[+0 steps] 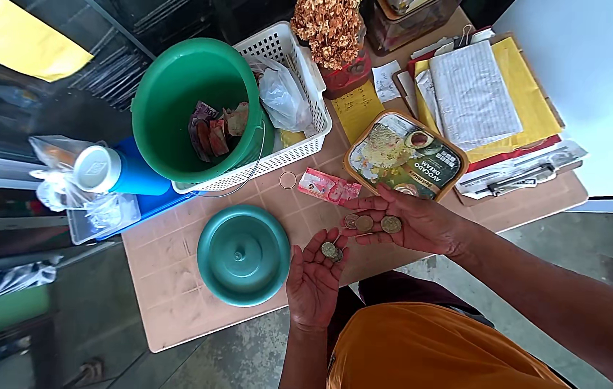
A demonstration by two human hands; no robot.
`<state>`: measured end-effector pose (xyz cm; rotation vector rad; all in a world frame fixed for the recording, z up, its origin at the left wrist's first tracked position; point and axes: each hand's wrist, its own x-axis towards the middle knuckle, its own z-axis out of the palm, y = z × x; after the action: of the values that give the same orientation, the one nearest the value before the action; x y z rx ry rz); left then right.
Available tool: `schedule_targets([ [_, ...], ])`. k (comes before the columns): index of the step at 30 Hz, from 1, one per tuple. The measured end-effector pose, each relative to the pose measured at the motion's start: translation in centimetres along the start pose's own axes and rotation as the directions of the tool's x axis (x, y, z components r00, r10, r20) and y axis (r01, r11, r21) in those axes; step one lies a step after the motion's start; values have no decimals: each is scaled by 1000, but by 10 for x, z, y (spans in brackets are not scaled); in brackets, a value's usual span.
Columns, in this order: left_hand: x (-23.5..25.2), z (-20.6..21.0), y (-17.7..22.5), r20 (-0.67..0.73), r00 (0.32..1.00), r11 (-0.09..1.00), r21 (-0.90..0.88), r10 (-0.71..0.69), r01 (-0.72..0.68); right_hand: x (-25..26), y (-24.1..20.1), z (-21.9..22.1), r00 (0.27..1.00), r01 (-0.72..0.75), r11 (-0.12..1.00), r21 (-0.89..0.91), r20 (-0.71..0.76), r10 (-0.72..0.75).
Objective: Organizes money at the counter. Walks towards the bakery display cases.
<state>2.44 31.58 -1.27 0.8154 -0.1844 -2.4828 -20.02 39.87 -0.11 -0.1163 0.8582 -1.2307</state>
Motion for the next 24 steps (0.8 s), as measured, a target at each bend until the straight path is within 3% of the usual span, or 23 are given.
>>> schedule_targets([
  [5,-7,-3,1,-51,997,998,-29,62,-63,9,8,3,999,-25,1000,-15,-31,25],
  [7,-10,-4,-2,-69,990,993,3,122,-122,17,16,12,982,-39,996,-79,-188,24],
  [9,-11,-5,-12,-40,975,961,181,219,-208,28,34,19,947,-109,988,-105,-314,71],
  [11,-12,-9,-28,83,960,813,514,269,-273,36,56,21,929,-211,977,-39,-319,188],
  [13,-14,-11,-41,240,941,516,790,237,-331,40,70,25,908,-265,959,95,-309,282],
  [15,-15,-12,-49,371,898,318,844,237,-432,43,75,30,880,-259,944,204,-352,318],
  [18,-18,-18,-43,402,829,227,830,389,-509,43,67,23,894,-259,957,133,-342,289],
  [20,-22,-29,-23,339,785,93,890,519,-446,43,58,15,913,-231,973,20,-341,223],
  [22,-24,-50,5,280,702,-102,953,655,-285,45,48,10,924,-174,972,-158,-367,106],
  [24,-23,-81,35,239,624,-254,965,744,-67,49,43,1,938,-120,873,-473,-343,-56],
])
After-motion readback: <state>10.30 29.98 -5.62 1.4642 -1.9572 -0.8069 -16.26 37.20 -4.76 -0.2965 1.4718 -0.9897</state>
